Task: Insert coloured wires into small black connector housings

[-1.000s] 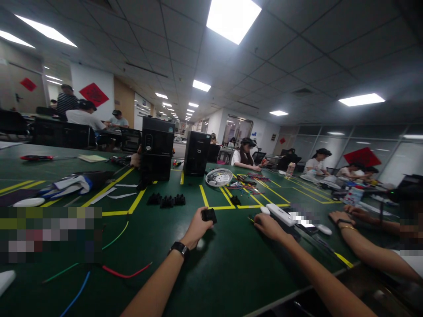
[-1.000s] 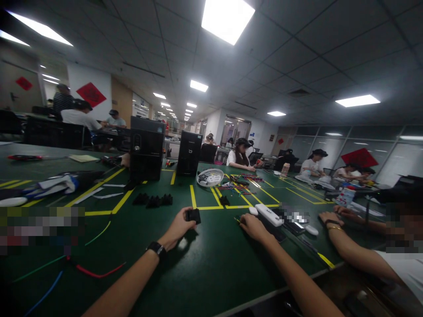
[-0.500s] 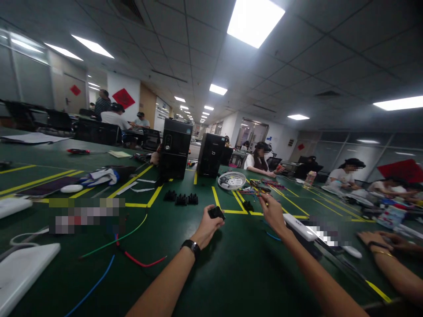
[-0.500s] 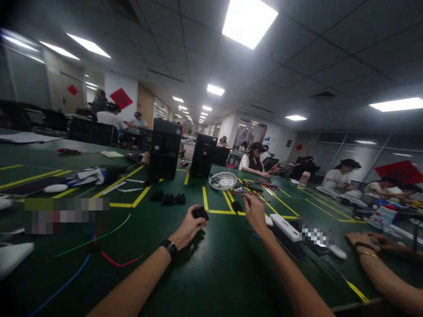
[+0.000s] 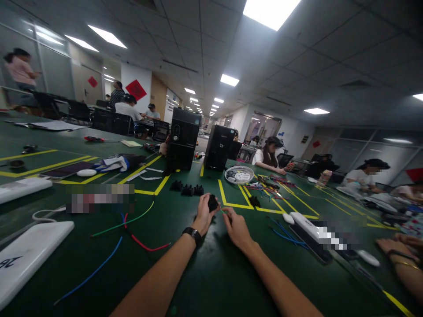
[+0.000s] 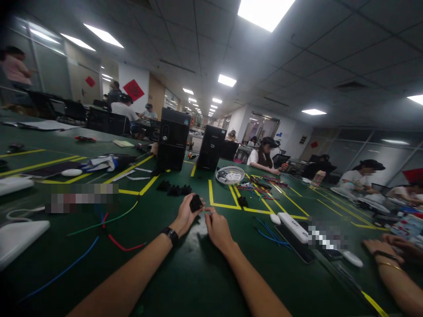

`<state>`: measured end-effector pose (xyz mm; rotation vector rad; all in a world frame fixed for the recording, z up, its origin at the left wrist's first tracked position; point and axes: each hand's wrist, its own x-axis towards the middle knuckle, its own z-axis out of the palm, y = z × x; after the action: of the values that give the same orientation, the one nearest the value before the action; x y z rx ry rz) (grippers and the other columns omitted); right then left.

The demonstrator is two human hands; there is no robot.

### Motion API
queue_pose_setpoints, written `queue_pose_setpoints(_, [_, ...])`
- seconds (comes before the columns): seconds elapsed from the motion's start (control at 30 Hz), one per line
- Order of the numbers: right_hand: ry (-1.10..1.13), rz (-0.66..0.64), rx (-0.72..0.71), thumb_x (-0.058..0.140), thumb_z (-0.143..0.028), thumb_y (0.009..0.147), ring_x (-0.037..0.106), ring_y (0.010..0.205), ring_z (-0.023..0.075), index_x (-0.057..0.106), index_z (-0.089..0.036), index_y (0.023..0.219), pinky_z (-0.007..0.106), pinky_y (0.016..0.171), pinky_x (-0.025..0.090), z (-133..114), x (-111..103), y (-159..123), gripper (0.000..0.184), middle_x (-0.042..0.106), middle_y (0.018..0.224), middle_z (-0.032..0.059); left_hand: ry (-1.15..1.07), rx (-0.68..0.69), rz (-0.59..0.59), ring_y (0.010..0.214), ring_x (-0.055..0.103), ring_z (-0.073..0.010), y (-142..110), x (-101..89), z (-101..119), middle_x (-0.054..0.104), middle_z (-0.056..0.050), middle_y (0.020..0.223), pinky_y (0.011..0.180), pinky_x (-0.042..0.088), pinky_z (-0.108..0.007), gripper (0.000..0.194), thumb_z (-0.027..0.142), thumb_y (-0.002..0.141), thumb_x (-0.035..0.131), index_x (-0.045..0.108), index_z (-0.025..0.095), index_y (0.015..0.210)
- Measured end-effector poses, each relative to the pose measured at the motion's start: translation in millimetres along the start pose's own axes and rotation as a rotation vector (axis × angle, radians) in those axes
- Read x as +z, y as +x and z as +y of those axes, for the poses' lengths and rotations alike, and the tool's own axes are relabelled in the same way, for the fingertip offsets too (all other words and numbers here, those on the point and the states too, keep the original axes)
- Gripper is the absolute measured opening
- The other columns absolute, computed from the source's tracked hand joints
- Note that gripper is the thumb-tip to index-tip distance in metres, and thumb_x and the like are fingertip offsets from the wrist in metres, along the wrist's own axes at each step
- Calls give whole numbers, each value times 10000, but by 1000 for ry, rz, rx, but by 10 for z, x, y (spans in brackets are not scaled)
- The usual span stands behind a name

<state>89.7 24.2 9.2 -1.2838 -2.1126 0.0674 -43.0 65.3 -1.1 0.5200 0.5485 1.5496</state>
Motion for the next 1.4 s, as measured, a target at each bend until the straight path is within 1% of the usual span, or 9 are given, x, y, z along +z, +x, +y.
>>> queue_pose_setpoints(0.17, [22,69,20,373,-278,934,595,591,171,554,-173,1075,238,573,385,-30,8,3,253,621,696,25,8,-11,-22,684,616,-137,-53,10,-3,599,-17,803,669,508,-312,193,313,847,497,432,223,1006])
queue_pose_setpoints(0.37, [11,31,-2,412,-256,916,594,586,160,543,-176,1090,233,596,375,-13,29,5,232,626,682,10,18,-35,4,709,624,-148,-71,25,-48,617,-19,816,690,502,-325,246,301,855,503,387,247,1065])
queue_pose_setpoints(0.5, [2,-3,17,411,-256,917,578,559,156,541,-183,1079,225,564,348,6,23,2,219,616,645,-1,28,-49,18,716,618,-149,-75,42,-65,612,-21,815,694,498,-327,224,302,869,486,405,242,1068])
queue_pose_setpoints(0.73, [39,-62,23,420,-252,916,567,533,155,445,-192,1253,216,547,346,-72,-16,-2,344,599,617,-21,30,-24,41,788,600,-148,-48,15,-72,595,-30,863,694,490,-297,193,307,859,505,465,231,1032])
queue_pose_setpoints(0.87, [41,-70,21,411,-257,922,579,538,162,411,-182,1288,215,542,361,-97,-27,-18,373,611,624,-13,37,-22,28,808,602,-158,-51,25,-71,595,-37,871,696,495,-299,226,313,849,524,459,230,1050])
queue_pose_setpoints(0.97, [49,-65,10,408,-239,925,615,584,168,398,-184,1309,218,572,398,-93,-27,-29,389,657,694,9,83,-10,24,832,597,-156,-63,32,-74,595,-48,910,715,495,-300,269,326,848,531,451,234,1088])
queue_pose_setpoints(1.1, [62,-53,-35,393,-218,933,666,728,178,498,-203,1245,239,662,453,-68,-36,-32,330,700,944,70,204,10,22,861,581,-153,-73,10,-84,573,-64,989,715,490,-285,309,363,848,529,451,239,1121])
queue_pose_setpoints(1.2, [100,-35,-61,395,-215,933,675,816,192,524,-210,1252,264,718,478,-49,-45,-26,344,690,1051,83,305,57,-21,833,568,-146,-84,-3,-85,554,-67,1000,694,486,-263,349,407,834,546,470,236,1128])
queue_pose_setpoints(1.4, [230,18,-104,411,-217,925,652,963,204,556,-224,1247,302,829,491,-40,10,-27,353,664,1136,73,234,79,-47,746,556,-130,-125,25,-98,541,-37,892,637,481,-242,293,457,882,437,459,242,1080])
